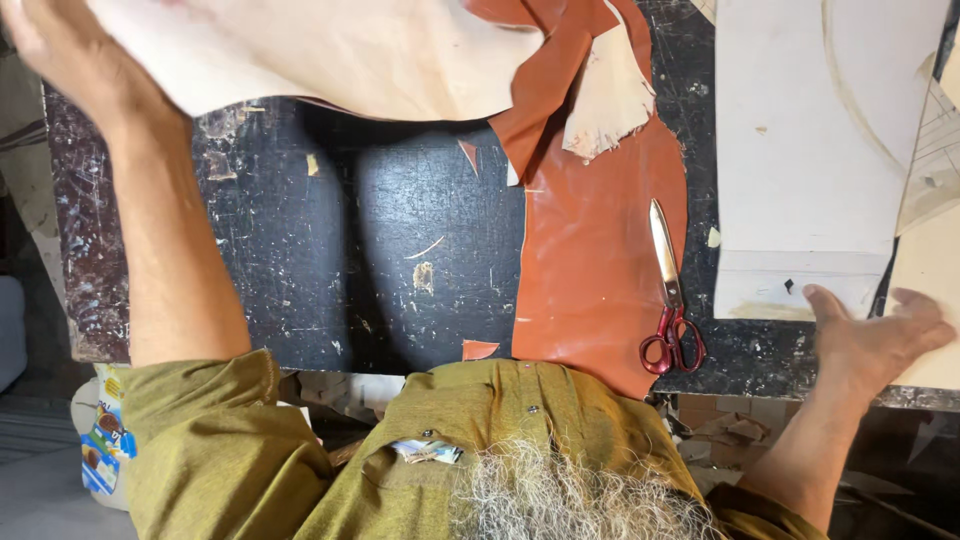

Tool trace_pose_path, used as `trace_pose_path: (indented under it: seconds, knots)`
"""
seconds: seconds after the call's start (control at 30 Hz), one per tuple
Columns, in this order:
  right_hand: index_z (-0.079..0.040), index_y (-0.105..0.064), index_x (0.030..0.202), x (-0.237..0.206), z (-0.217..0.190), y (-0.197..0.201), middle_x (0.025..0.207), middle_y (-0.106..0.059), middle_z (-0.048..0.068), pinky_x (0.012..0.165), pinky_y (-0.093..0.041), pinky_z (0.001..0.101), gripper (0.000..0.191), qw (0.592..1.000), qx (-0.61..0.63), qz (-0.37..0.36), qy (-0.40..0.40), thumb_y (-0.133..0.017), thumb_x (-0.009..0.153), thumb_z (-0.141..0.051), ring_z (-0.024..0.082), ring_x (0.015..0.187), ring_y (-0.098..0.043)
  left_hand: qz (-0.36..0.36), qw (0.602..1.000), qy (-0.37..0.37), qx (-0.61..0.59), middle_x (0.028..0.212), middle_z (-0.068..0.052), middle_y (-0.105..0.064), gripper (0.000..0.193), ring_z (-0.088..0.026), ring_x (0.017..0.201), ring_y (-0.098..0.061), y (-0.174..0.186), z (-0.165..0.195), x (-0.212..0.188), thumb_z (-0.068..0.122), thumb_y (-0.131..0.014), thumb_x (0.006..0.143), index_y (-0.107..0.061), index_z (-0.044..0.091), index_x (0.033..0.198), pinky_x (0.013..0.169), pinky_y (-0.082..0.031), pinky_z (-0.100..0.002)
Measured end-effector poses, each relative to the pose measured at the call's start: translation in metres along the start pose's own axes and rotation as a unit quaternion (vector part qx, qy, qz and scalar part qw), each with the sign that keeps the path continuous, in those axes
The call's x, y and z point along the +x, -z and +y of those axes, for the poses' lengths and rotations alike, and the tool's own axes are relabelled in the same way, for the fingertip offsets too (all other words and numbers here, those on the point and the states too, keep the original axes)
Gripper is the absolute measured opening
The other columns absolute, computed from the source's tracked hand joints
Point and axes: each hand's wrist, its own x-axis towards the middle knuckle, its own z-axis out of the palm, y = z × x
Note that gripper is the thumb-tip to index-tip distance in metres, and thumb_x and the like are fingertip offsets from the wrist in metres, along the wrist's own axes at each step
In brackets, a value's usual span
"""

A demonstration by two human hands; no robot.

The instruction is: The person places a printed paper pattern onto a large sheet of orange material and uses scissors to cut along the marked lines. After cutting the first piece, they reposition the pattern and cut a second piece from the same material.

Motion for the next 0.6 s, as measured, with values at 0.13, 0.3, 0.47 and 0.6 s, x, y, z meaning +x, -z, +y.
trace_pose_path:
  seconds: [0.13, 0.3, 0.47, 0.6]
  knots:
    - [0.011, -0.056, 0.127, -0.015, -0.016, 0.006, 0.137, -0.045, 0.027, 0.108, -0.046, 0.0465, 0.055, 0.990, -0.017, 0.058, 0.124, -0.090, 0.091, -0.014, 0.036, 0.124, -0.056, 0.100, 0.986, 0.042, 0.130, 0.139, -0.029, -0.047, 0.049, -0.034, 0.130, -0.060, 0.095, -0.014, -0.028, 0.021, -0.043, 0.104, -0.029, -0.002, 0.145, 0.113, -0.051, -0.051]
    - [-0.005, -0.074, 0.106, -0.074, -0.072, -0.002, 0.122, -0.063, 0.015, 0.095, -0.055, 0.0388, 0.018, 0.979, 0.015, -0.080, 0.188, -0.080, 0.100, -0.021, 0.029, 0.106, -0.066, 0.295, 0.884, 0.128, 0.338, 0.164, -0.025, -0.037, 0.056, -0.033, 0.151, -0.048, 0.168, -0.017, -0.067, 0.013, -0.052, 0.113, -0.026, -0.005, 0.159, 0.129, -0.035, -0.041]
    - [-0.015, -0.074, 0.119, -0.149, -0.100, 0.003, 0.118, -0.064, 0.008, 0.081, -0.055, 0.0440, 0.046, 0.979, -0.087, -0.083, 0.166, -0.081, 0.089, -0.049, 0.032, 0.093, -0.069, 0.235, 0.588, 0.230, 0.739, 0.153, -0.025, -0.033, 0.073, -0.042, 0.137, -0.044, 0.190, -0.012, -0.067, 0.022, -0.070, 0.091, -0.036, -0.003, 0.150, 0.103, -0.039, -0.055]
    - [-0.013, -0.071, 0.119, -0.159, -0.109, -0.006, 0.125, -0.054, 0.016, 0.073, -0.054, 0.0504, 0.059, 0.977, -0.143, -0.065, 0.142, -0.082, 0.079, -0.055, 0.039, 0.091, -0.067, -0.028, 0.677, -0.090, 0.730, 0.153, -0.026, -0.033, 0.067, -0.039, 0.147, -0.038, 0.122, -0.037, -0.044, 0.001, -0.063, 0.079, -0.046, -0.005, 0.143, 0.117, -0.035, -0.051]
